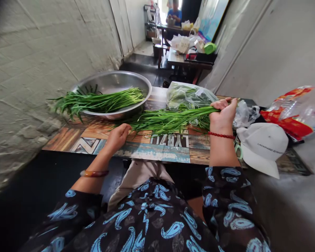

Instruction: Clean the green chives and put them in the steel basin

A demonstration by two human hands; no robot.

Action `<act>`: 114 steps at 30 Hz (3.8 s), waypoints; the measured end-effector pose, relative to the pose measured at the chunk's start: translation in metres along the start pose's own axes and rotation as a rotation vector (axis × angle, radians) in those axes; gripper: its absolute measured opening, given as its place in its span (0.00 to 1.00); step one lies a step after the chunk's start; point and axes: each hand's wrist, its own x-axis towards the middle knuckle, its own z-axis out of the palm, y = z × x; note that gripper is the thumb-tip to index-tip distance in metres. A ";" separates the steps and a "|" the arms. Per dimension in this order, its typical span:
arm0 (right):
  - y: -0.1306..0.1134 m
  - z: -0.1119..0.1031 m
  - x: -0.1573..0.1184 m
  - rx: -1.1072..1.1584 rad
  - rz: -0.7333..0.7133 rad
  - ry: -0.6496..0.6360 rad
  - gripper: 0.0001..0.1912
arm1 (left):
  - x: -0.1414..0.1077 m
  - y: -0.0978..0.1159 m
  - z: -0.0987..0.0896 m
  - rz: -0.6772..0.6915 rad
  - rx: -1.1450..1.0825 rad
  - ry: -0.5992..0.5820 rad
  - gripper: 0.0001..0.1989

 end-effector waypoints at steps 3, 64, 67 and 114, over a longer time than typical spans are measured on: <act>-0.002 0.000 0.000 0.002 -0.006 0.000 0.22 | 0.001 0.000 0.002 -0.016 -0.101 0.038 0.16; 0.122 -0.136 -0.102 -1.743 -0.192 -1.062 0.09 | 0.186 -0.053 -0.086 -0.039 0.825 -0.372 0.29; 0.122 -0.131 -0.105 -1.783 -0.205 -1.076 0.09 | 0.181 -0.024 -0.095 0.028 0.755 -0.258 0.31; 0.083 -0.063 -0.018 -1.471 -0.378 -0.750 0.11 | 0.094 0.059 0.041 0.443 0.060 -0.014 0.22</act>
